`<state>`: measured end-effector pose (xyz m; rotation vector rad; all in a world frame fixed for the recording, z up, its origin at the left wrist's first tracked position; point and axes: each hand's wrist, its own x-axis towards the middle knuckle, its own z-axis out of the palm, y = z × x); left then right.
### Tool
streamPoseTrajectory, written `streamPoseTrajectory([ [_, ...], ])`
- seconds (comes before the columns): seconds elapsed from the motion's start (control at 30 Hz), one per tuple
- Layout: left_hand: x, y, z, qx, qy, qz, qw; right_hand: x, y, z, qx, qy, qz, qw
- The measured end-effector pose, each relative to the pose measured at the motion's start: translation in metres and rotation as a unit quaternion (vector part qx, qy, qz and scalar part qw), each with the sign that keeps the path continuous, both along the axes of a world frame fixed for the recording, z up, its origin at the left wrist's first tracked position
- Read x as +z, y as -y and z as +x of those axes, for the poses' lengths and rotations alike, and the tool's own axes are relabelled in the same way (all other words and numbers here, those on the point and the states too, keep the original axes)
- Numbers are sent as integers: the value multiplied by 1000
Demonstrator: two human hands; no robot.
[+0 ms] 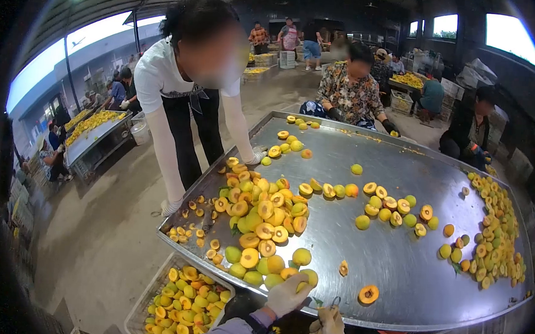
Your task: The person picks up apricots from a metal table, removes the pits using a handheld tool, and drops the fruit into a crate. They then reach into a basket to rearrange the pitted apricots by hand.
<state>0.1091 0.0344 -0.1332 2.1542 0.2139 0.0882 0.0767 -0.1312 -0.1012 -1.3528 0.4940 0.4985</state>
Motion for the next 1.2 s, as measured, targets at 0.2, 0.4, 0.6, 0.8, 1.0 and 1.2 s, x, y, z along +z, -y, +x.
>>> streamPoseTrajectory([
  [0.2, -10, 4, -1, -13, 21, 70, 997, -18, 3, 9, -20, 5, 18, 1000],
  [0.4, 4, 4, 0, -13, -31, 51, 998, -11, 1, 11, -12, 15, 26, 999],
  [0.6, -50, -10, 7, -28, 163, 19, 986, 9, 4, -12, 73, 42, 25, 996],
  [0.8, 70, -1, -20, 4, -100, -591, 801, 48, -3, -34, 191, 143, -18, 971],
  [1.0, 100, 9, -48, -3, -54, -616, 786, 88, -8, -42, 287, 245, -225, 898],
  [1.2, 116, 15, -69, 18, -35, -609, 793, 105, -10, -53, 284, 236, -269, 890],
])
